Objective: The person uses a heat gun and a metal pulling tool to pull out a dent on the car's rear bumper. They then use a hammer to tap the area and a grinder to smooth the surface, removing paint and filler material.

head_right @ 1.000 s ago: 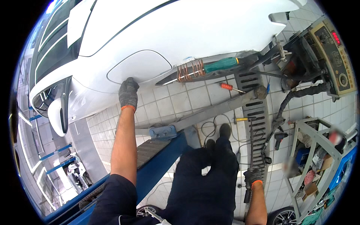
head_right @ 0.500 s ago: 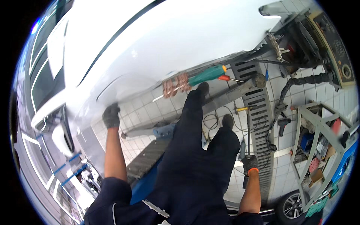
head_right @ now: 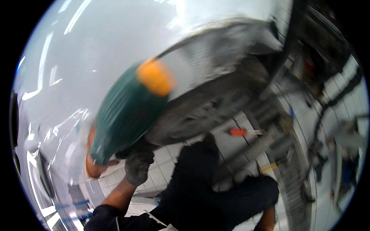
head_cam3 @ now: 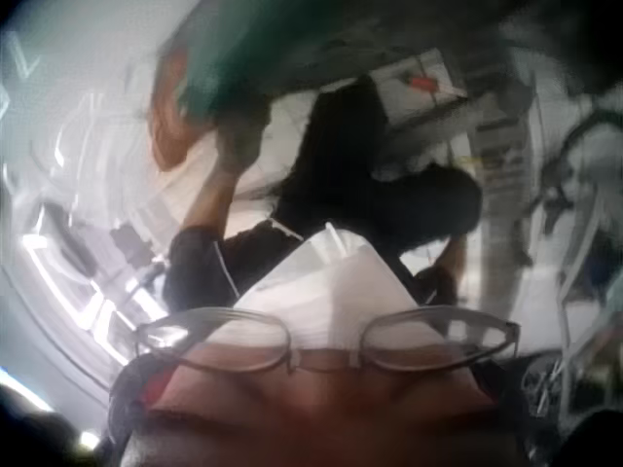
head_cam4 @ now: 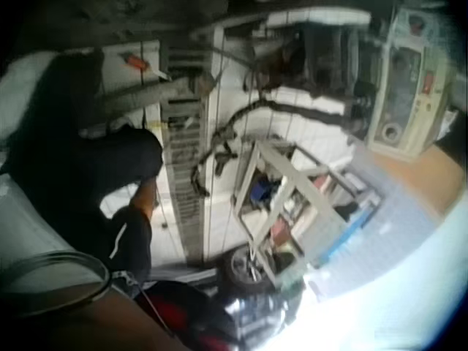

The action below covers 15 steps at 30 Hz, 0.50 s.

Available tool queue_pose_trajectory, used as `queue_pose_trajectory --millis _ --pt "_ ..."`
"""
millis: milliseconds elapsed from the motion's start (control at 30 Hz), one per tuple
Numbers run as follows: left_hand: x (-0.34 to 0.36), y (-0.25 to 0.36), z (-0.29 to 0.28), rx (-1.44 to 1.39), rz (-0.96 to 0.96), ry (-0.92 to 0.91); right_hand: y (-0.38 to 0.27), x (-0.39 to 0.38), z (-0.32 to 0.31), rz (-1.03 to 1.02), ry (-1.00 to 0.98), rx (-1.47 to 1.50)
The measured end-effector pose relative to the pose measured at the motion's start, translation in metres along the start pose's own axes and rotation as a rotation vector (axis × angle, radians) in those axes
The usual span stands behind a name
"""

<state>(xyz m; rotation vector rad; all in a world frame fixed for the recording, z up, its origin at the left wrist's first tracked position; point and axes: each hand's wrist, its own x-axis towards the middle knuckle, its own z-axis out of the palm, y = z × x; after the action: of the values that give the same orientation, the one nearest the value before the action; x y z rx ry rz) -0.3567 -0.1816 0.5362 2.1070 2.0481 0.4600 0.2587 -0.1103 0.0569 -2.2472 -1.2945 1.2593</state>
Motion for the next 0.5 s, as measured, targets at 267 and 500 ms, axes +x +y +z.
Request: queue_pose_trajectory --millis 267,500 --pt "-0.017 0.030 -0.080 0.477 0.333 0.507 0.003 0.103 0.074 -0.202 0.067 -0.541" --pt "0.007 0.020 -0.072 0.946 0.036 0.700 0.129 0.097 0.031 -0.147 0.140 -0.416"
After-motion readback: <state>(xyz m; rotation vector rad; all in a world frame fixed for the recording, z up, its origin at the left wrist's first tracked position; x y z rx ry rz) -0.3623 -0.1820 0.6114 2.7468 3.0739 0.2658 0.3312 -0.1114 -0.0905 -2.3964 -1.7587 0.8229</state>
